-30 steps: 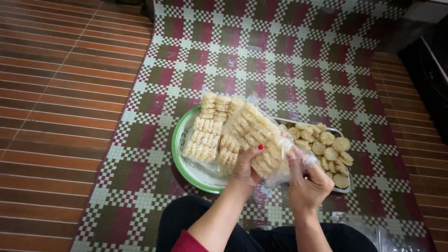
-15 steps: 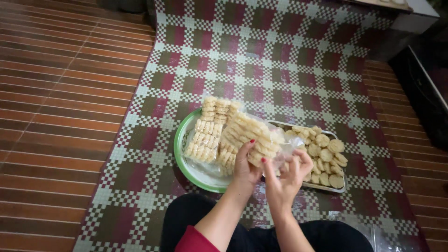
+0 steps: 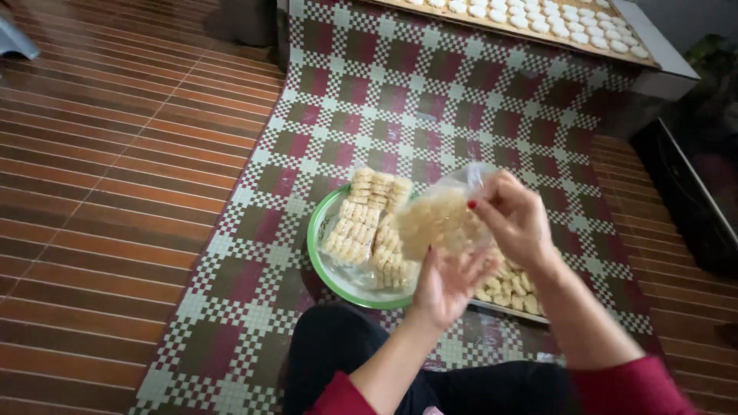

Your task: Pack crackers from a metal tray into a plastic bag and arrange them neatly.

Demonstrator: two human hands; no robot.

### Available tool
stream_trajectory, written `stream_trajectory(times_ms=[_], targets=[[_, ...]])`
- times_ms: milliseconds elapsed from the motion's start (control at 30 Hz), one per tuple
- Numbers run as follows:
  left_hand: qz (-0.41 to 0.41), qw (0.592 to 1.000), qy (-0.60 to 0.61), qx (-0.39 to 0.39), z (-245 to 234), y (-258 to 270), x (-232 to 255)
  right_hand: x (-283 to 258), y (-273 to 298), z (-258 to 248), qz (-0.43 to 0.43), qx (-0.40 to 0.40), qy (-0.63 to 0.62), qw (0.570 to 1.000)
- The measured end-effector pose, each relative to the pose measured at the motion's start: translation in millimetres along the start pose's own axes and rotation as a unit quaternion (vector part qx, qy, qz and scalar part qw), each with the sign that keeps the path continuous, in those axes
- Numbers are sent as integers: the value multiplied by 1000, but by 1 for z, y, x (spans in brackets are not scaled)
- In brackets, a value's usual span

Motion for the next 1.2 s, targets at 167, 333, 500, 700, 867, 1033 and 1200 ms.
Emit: stream_trajectory(times_ms=[167, 333, 500, 700, 867, 1033, 1200], targets=[[-241, 944, -201, -97, 2, 111, -11, -97, -25, -38, -55, -222, -24, 973], [271, 736, -569, -246, 138, 154, 55, -159, -4, -55, -129, -379, -28, 916], [32, 588, -770, -245, 156, 158, 25, -171, 30, -40, -128, -423, -85, 893], [-121, 662, -709, -210, 111, 161, 27, -127, 63, -23, -56, -386, -166, 906], [-211, 790, -521, -245, 49, 171, 50, -128, 84, -16, -13, -316, -202, 927], [-198, 962, -102, -160, 32, 160, 64, -147, 91, -31, 145, -170, -314, 923], [-133, 967, 141, -165, -39, 183, -15, -168, 84, -38, 99, -28, -157, 982]])
Point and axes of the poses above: each hand's wrist, its own y-axis away from the middle knuckle, its own z-axis out of the palm, x = y × z, the point moved 6 cm from there along -y, towards the middle knuckle, and after that the axes turned 14 degrees about y, right-handed, at the moved point
